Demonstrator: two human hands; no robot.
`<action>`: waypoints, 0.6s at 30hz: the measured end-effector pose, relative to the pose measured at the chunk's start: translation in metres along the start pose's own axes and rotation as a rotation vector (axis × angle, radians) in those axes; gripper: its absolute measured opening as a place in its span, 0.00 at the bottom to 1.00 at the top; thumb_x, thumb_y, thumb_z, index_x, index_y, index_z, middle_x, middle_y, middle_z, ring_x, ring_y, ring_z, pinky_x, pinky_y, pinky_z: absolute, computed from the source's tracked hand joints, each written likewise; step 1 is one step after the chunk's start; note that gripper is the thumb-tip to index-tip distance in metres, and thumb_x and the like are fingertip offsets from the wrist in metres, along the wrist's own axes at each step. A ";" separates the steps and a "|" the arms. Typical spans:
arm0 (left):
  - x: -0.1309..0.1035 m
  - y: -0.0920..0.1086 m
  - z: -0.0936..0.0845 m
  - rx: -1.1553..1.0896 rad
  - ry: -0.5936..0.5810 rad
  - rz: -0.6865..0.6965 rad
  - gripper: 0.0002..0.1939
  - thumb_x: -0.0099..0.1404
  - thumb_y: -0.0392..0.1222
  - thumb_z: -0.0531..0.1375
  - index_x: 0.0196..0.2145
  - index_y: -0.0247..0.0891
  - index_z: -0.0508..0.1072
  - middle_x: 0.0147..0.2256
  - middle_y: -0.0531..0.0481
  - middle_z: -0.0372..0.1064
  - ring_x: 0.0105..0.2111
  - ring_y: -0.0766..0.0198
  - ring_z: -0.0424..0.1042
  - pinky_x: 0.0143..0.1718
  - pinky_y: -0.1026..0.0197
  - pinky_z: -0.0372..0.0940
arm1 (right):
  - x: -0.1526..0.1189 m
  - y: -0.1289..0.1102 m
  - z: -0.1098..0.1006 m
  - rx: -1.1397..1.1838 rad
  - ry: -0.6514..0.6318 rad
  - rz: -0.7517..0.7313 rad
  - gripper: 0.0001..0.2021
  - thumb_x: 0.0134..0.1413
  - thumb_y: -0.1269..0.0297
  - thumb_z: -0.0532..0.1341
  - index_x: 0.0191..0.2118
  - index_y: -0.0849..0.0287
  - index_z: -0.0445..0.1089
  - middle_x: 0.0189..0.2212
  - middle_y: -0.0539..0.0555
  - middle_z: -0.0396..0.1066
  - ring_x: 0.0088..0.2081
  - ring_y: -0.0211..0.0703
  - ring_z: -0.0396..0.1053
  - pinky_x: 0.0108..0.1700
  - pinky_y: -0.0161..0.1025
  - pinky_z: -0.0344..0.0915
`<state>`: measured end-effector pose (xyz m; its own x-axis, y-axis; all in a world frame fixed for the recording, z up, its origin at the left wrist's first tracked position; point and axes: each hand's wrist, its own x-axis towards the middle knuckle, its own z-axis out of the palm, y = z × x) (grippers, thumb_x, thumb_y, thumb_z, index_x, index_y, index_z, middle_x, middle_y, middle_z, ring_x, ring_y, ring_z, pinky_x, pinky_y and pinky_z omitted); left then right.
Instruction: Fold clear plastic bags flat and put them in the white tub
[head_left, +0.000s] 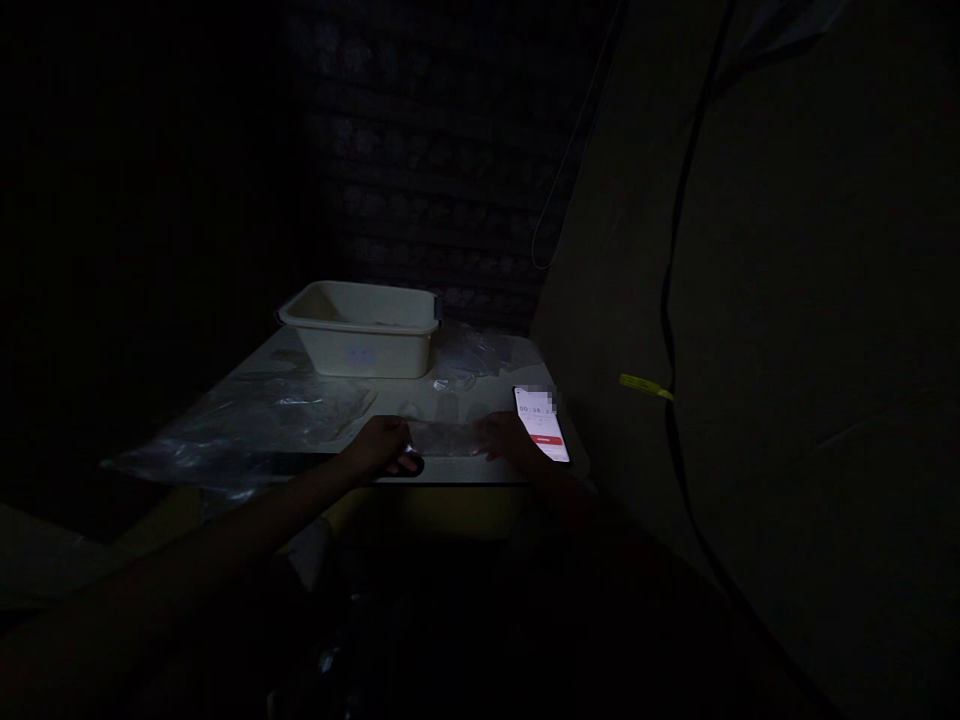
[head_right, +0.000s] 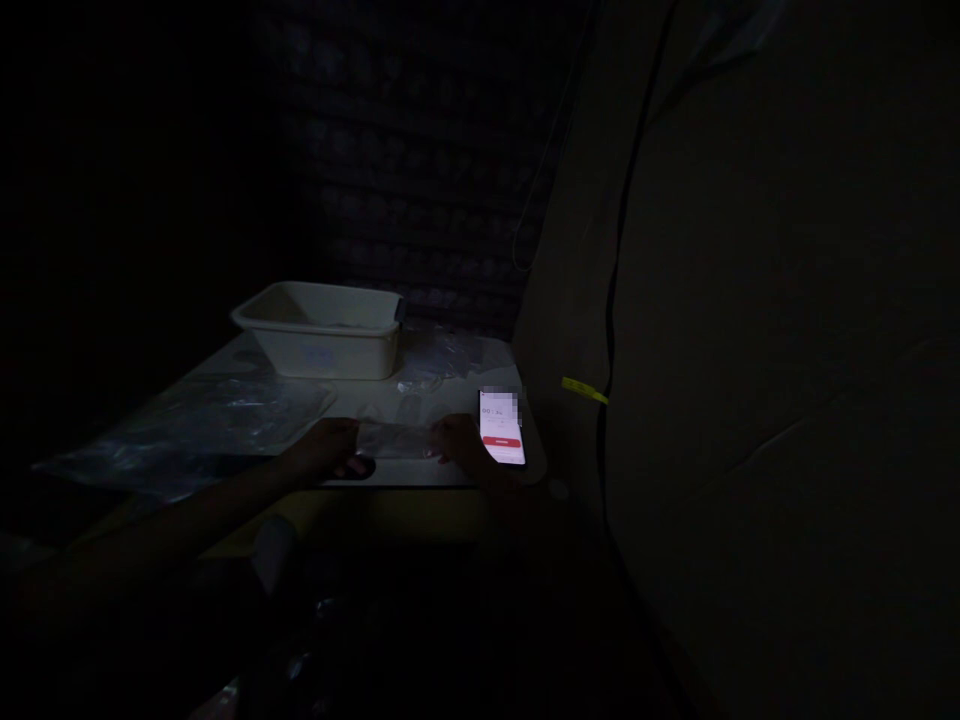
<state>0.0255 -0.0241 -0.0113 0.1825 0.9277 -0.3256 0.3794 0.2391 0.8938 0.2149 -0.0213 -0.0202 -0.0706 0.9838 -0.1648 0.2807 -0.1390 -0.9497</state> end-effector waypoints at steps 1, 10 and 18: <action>0.001 0.000 0.000 0.007 0.006 -0.015 0.09 0.56 0.40 0.46 0.28 0.32 0.62 0.22 0.49 0.67 0.16 0.70 0.66 0.12 0.72 0.52 | 0.001 0.001 0.000 -0.012 0.001 -0.007 0.07 0.40 0.72 0.53 0.17 0.63 0.62 0.12 0.47 0.62 0.16 0.32 0.63 0.14 0.27 0.57; 0.000 0.001 0.000 0.043 0.024 -0.058 0.07 0.56 0.38 0.47 0.28 0.33 0.61 0.21 0.49 0.68 0.17 0.70 0.67 0.13 0.73 0.54 | 0.005 0.003 0.001 -0.056 0.028 -0.011 0.07 0.37 0.75 0.52 0.15 0.62 0.59 0.08 0.45 0.61 0.12 0.30 0.60 0.11 0.24 0.52; 0.004 -0.001 0.001 0.082 0.038 -0.081 0.09 0.55 0.39 0.49 0.32 0.32 0.62 0.21 0.48 0.68 0.17 0.69 0.68 0.13 0.72 0.56 | 0.001 -0.002 0.006 0.040 0.134 0.118 0.18 0.33 0.82 0.53 0.37 0.65 0.58 0.07 0.41 0.59 0.11 0.33 0.61 0.10 0.26 0.51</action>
<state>0.0263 -0.0211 -0.0139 0.1144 0.9169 -0.3825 0.4644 0.2910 0.8365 0.2082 -0.0205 -0.0201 0.0895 0.9664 -0.2409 0.2411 -0.2558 -0.9362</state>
